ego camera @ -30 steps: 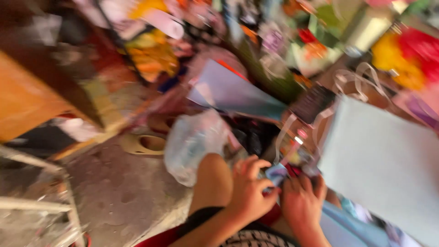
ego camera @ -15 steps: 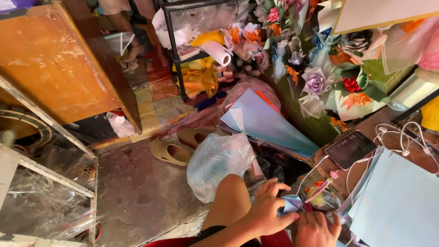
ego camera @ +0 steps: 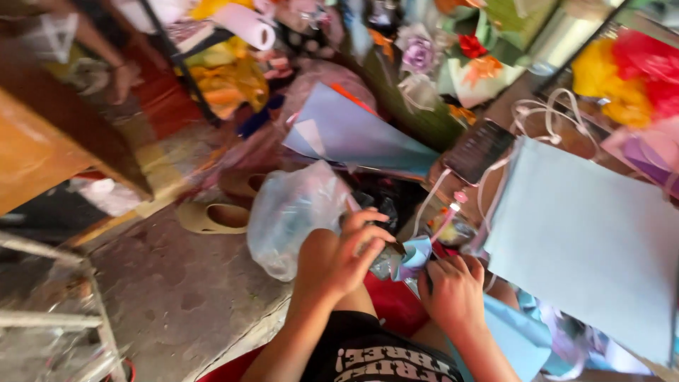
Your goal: The person folds a sheet of light blue paper in half and then rolls it into a cone shape. They secure the cone with a small piece of tape and then repeat the process with another sheet of paper.
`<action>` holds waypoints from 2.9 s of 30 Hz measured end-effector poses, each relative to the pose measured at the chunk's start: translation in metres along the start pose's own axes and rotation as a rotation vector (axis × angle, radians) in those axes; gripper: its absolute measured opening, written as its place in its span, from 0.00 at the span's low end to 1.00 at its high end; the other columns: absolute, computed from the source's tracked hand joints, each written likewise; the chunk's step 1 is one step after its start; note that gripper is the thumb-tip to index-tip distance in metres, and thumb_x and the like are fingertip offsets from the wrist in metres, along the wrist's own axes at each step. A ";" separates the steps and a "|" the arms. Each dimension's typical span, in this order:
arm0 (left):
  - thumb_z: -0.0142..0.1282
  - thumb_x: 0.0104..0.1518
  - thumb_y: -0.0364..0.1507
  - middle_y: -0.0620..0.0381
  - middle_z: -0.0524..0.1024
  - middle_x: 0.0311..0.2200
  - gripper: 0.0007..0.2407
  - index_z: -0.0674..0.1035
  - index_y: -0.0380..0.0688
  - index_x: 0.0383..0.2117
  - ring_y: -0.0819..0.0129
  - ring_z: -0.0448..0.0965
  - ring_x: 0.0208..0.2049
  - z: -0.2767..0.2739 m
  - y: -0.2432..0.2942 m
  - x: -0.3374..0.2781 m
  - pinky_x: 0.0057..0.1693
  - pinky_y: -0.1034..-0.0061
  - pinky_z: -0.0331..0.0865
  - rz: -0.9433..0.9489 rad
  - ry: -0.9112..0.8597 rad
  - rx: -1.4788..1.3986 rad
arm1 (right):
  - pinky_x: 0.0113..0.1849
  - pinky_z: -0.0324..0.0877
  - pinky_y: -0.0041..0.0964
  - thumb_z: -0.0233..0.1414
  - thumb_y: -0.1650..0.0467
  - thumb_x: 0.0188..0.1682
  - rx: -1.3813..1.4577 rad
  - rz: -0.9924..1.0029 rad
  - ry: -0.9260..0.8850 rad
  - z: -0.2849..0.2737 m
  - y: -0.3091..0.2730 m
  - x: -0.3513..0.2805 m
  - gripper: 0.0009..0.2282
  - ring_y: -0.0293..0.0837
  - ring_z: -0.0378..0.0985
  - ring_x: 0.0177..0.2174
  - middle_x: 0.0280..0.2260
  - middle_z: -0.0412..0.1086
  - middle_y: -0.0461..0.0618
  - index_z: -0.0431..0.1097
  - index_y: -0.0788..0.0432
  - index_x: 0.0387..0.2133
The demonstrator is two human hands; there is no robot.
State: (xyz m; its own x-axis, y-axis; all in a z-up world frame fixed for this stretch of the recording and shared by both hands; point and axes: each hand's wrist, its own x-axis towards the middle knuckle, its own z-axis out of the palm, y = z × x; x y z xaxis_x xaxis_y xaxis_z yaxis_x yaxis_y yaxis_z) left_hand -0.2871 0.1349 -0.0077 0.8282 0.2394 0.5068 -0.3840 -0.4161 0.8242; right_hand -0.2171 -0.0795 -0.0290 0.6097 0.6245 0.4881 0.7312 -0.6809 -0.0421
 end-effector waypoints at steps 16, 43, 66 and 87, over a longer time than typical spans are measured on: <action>0.63 0.55 0.36 0.60 0.75 0.44 0.08 0.83 0.48 0.25 0.56 0.71 0.56 0.038 0.019 -0.016 0.61 0.58 0.61 0.032 -0.024 0.350 | 0.53 0.61 0.50 0.55 0.68 0.46 -0.123 0.027 0.122 -0.028 0.002 0.006 0.09 0.44 0.75 0.33 0.22 0.72 0.39 0.67 0.51 0.18; 0.69 0.45 0.43 0.65 0.72 0.50 0.13 0.83 0.50 0.26 0.55 0.66 0.59 0.059 -0.030 -0.022 0.64 0.62 0.58 -0.086 0.001 0.196 | 0.50 0.60 0.43 0.54 0.63 0.37 -0.153 0.150 0.274 0.016 0.003 0.005 0.08 0.43 0.74 0.29 0.17 0.68 0.37 0.65 0.46 0.12; 0.49 0.65 0.42 0.59 0.74 0.50 0.12 0.84 0.55 0.34 0.52 0.66 0.62 0.008 0.033 0.007 0.65 0.50 0.56 0.089 -0.181 0.365 | 0.53 0.64 0.56 0.55 0.68 0.45 -0.068 -0.058 0.057 -0.012 -0.011 -0.011 0.06 0.47 0.74 0.35 0.23 0.72 0.44 0.71 0.54 0.20; 0.62 0.55 0.43 0.67 0.79 0.36 0.13 0.86 0.50 0.24 0.69 0.80 0.37 0.027 -0.011 0.003 0.45 0.67 0.70 -0.174 -0.248 0.467 | 0.50 0.65 0.56 0.55 0.70 0.42 -0.103 -0.191 0.087 0.005 -0.017 -0.016 0.05 0.48 0.69 0.30 0.20 0.66 0.45 0.71 0.54 0.18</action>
State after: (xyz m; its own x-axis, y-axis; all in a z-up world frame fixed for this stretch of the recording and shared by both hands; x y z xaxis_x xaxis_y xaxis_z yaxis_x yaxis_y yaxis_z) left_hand -0.2689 0.1165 -0.0223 0.9562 0.1487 0.2520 -0.0583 -0.7471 0.6622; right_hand -0.2382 -0.0763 -0.0405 0.4313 0.7135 0.5522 0.7930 -0.5917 0.1452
